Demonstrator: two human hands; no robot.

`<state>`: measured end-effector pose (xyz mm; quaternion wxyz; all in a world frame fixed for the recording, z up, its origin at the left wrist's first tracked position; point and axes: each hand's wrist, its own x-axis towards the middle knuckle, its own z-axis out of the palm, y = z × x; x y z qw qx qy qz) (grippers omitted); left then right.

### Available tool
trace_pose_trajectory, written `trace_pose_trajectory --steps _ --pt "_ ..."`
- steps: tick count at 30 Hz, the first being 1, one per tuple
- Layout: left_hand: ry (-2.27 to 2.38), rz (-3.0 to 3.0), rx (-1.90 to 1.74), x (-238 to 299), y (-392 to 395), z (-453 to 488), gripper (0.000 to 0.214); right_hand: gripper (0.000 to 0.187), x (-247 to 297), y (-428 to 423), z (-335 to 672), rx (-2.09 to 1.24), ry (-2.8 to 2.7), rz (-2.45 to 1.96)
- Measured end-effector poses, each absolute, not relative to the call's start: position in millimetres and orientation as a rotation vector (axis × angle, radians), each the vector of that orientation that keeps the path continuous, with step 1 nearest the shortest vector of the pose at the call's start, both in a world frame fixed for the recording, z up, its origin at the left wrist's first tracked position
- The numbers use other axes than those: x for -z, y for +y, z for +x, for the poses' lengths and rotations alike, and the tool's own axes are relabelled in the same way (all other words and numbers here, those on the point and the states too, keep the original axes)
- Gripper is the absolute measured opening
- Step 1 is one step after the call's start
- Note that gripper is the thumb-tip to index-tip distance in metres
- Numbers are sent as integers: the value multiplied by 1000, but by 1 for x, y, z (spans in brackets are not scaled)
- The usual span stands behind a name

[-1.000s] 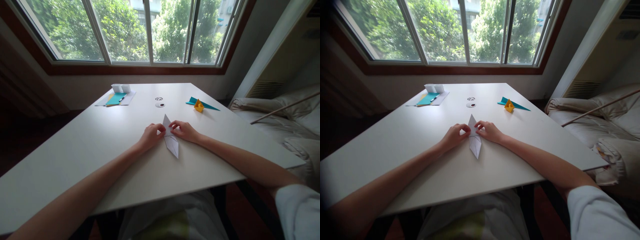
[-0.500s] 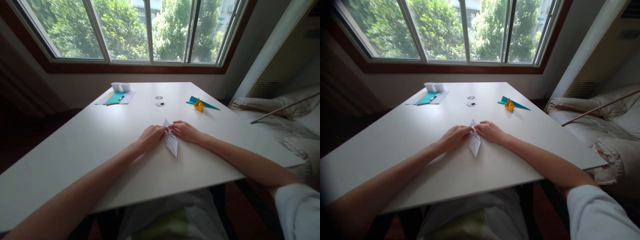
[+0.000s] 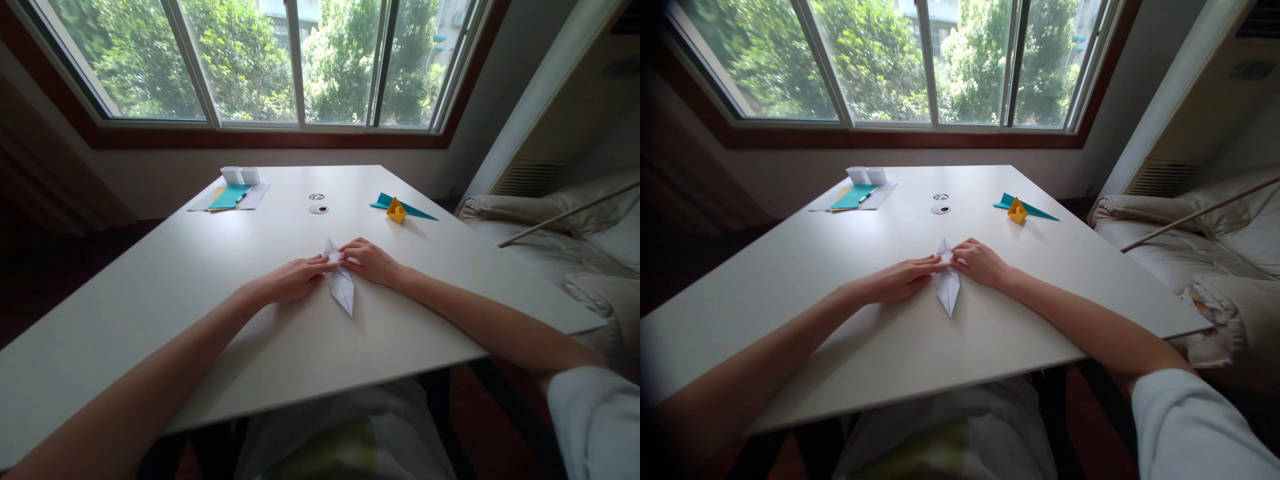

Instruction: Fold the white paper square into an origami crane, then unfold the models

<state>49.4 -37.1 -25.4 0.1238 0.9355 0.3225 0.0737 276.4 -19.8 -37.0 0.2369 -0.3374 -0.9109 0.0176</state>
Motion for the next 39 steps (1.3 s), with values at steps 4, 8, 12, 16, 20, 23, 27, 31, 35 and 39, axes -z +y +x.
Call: trace_pose_trajectory --steps 4,8,12,16,20,23,27,31,35,39 --pt "942 2650 -209 26 -35 47 45 21 38 -18 278 -39 -2496 -884" --pt "945 2659 -209 28 -33 46 41 22 37 -17 281 -83 -2554 -832" --pt "946 2692 -193 28 -33 47 41 23 32 -17 286 -85 -2647 -785" --pt "956 2732 -208 25 -35 47 41 25 28 -18 291 -53 -2739 -722" --pt "1208 2718 -304 25 -39 50 39 26 26 -20 292 -13 -2770 -689" --pt "1230 2585 -422 28 -40 56 39 27 24 -21 291 -13 -2773 -694" --pt "1136 2123 -695 29 -40 63 47 26 22 -22 291 -72 -2751 -696" --pt "1029 1637 -857 24 -44 69 43 29 23 -23 291 -136 -2719 -698" --pt "1009 1514 -935 20 -49 73 41 32 25 -23 291 -158 -2689 -730" --pt "1017 1532 -990 20 -50 73 40 28 26 -24 287 -322 -2586 -796"
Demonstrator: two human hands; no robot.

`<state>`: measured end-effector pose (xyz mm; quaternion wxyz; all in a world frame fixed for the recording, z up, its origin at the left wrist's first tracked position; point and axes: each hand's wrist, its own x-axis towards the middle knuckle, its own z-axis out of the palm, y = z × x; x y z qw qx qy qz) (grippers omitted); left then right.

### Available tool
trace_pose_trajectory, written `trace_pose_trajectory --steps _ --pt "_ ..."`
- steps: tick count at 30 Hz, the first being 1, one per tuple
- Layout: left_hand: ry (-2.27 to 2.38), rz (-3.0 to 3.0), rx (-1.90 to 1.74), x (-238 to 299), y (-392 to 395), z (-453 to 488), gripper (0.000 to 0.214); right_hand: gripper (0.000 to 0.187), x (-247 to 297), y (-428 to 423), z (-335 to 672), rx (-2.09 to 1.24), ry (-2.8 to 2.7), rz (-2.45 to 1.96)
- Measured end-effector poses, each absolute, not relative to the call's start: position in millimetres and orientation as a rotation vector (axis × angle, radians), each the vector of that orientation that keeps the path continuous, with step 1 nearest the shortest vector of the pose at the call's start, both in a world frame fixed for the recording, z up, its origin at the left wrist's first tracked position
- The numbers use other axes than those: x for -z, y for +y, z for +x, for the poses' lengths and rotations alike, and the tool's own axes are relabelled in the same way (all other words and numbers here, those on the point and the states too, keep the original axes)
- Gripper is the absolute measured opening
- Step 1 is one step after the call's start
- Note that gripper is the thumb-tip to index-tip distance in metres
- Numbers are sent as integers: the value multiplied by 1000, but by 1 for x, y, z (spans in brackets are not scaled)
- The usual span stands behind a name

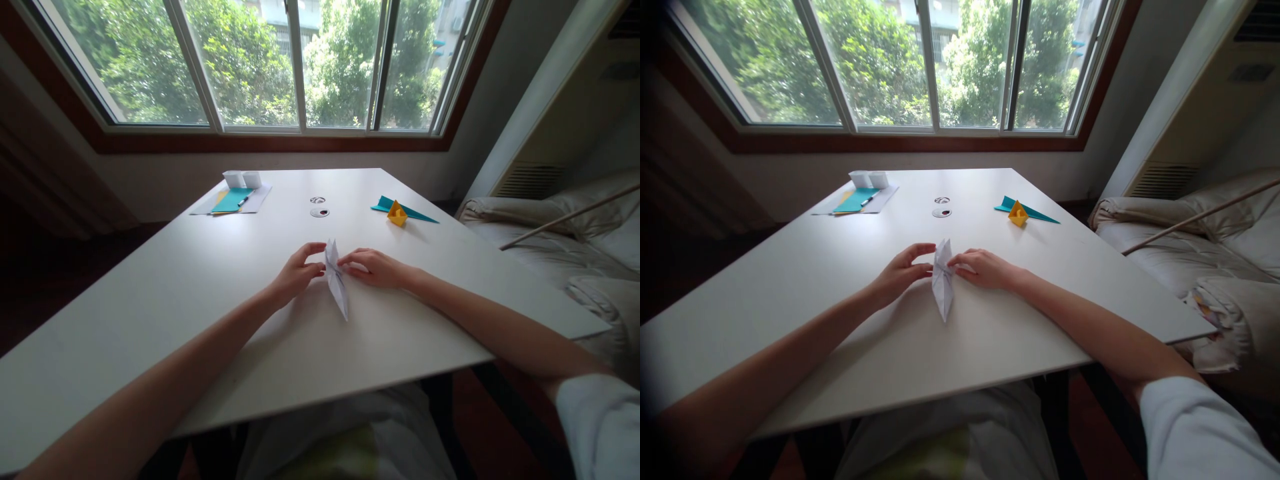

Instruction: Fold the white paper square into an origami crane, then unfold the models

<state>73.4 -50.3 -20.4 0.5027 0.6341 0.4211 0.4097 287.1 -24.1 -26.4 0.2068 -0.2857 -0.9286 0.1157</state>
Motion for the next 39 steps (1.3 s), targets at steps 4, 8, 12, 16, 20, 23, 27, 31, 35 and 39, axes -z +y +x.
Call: trace_pose_trajectory --steps 4,8,12,16,20,23,27,31,35,39 --pt "894 1581 -957 21 -49 75 33 33 24 -26 278 -567 -2344 -1037" --pt "929 1824 -934 24 -48 78 27 42 20 -27 272 -729 -2194 -1183" --pt "1020 2145 -827 24 -48 75 30 35 19 -26 274 -658 -2238 -1300" --pt "1072 2350 -704 24 -44 66 31 23 24 -25 280 -515 -2306 -1329" --pt "1110 2417 -688 26 -39 60 31 19 29 -25 281 -351 -2285 -1202" --pt "1131 2411 -678 26 -40 62 32 24 32 -25 279 -253 -2351 -983" --pt "1099 2432 -669 22 -45 67 32 29 35 -22 278 -192 -2509 -870" --pt "1058 2505 -607 20 -46 61 33 31 34 -20 282 -263 -2540 -833" --pt "1021 2651 -558 24 -42 51 34 31 32 -19 289 -397 -2571 -744" --pt "973 2720 -557 28 -37 48 29 33 29 -19 293 -470 -2592 -707"
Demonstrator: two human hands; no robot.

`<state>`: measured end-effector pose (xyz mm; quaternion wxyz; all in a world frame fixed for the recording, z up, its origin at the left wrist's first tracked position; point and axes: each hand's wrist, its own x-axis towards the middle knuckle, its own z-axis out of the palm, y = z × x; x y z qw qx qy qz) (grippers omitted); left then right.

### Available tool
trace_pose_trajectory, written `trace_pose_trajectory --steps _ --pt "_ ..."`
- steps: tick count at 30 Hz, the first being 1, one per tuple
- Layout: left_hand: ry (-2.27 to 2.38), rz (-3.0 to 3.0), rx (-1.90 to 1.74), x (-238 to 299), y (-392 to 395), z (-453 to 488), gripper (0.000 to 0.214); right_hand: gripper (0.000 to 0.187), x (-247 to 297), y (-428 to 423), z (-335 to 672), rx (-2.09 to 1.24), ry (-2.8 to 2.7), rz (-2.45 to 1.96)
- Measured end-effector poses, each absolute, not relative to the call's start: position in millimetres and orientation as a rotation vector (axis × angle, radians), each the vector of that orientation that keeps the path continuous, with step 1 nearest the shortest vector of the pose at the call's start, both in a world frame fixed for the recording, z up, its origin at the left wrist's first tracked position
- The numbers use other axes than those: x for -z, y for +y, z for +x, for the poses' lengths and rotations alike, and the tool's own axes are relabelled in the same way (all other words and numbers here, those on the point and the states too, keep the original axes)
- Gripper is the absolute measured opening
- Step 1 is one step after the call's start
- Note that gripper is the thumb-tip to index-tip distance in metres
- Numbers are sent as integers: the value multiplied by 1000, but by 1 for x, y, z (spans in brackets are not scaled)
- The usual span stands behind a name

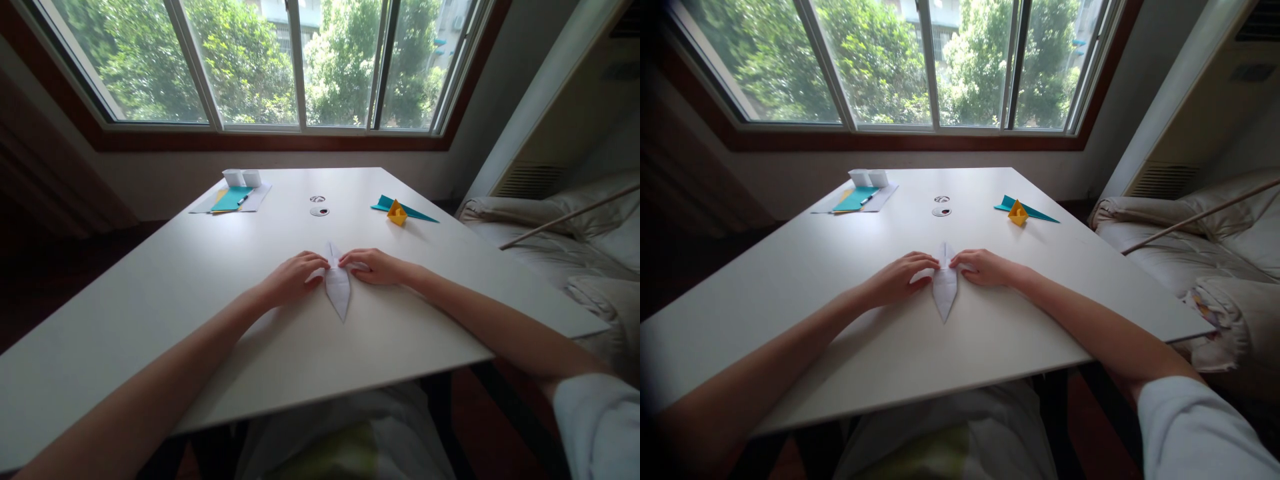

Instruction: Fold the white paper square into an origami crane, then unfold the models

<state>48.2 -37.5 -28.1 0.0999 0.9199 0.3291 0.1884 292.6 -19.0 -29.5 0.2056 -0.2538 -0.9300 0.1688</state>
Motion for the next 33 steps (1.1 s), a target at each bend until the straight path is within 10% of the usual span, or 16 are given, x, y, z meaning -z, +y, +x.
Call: trace_pose_trajectory --steps 27,33 --pt "1282 2494 -787 31 -31 62 21 14 32 -19 276 -412 -2310 -1060" --pt "1410 2304 -846 29 -33 69 15 47 37 -18 273 -521 -2142 -1094"
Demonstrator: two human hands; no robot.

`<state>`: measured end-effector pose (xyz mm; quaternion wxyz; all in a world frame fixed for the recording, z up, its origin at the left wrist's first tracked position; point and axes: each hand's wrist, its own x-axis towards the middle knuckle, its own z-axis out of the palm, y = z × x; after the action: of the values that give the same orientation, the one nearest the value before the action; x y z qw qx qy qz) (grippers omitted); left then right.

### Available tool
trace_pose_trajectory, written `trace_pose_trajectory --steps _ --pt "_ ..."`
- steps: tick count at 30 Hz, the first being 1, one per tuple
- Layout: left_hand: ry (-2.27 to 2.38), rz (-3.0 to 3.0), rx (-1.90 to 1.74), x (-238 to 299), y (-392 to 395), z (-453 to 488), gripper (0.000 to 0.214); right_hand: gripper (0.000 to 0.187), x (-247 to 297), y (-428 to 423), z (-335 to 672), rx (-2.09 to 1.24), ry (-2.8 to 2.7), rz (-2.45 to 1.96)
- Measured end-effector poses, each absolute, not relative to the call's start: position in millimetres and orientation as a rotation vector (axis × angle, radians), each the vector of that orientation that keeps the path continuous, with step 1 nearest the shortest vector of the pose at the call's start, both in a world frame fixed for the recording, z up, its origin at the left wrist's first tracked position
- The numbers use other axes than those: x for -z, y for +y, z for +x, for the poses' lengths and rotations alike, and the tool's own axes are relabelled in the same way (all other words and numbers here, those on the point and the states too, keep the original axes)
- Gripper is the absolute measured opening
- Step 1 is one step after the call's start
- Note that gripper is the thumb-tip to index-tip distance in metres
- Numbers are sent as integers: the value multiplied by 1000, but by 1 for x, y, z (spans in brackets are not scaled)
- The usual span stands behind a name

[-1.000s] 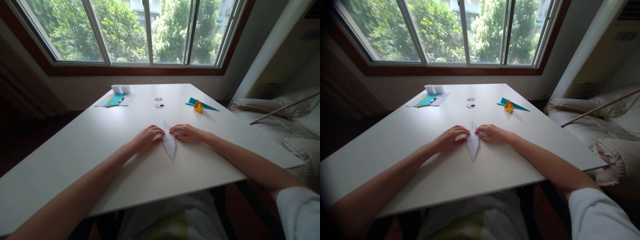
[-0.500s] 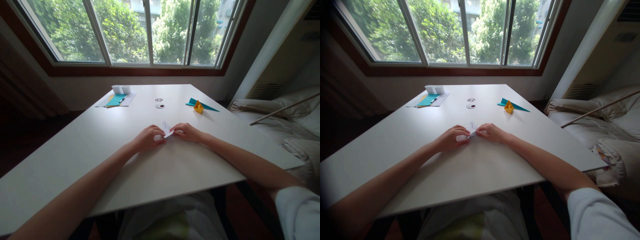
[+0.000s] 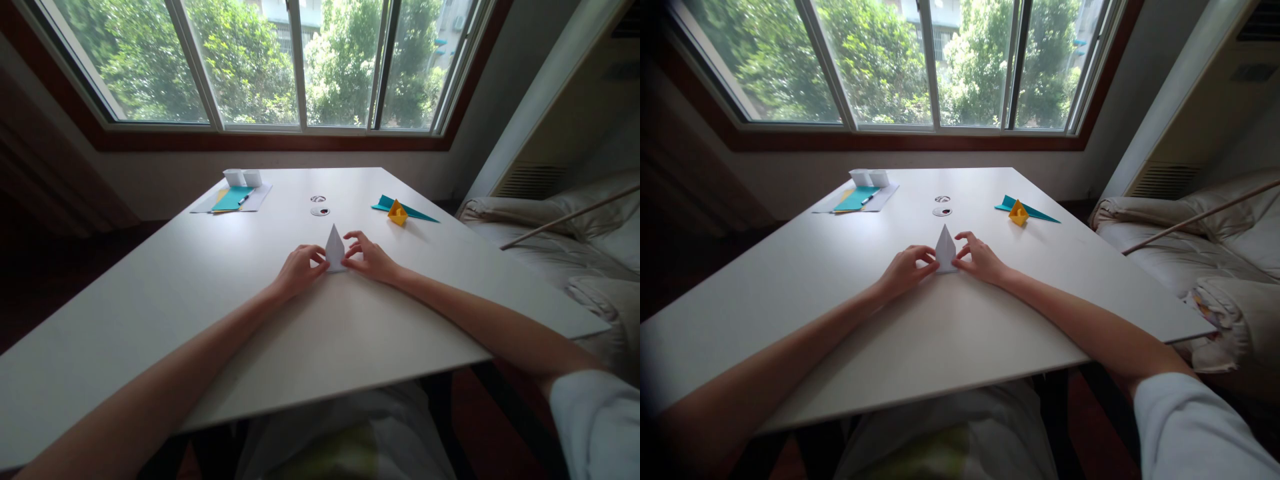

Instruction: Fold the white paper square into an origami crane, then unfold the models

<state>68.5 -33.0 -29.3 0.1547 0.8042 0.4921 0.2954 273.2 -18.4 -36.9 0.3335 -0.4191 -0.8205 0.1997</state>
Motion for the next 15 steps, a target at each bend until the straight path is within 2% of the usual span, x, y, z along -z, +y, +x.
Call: trace_pose_trajectory --steps 3,8,15 --pt "1456 2200 -897 29 -35 71 35 46 37 -18 273 -499 -2142 -1090" --pt "1420 2359 -859 31 -34 72 14 19 36 -18 271 -376 -2249 -1094" --pt "1488 2735 -745 39 -37 73 23 24 44 -14 271 -167 -2385 -1059"
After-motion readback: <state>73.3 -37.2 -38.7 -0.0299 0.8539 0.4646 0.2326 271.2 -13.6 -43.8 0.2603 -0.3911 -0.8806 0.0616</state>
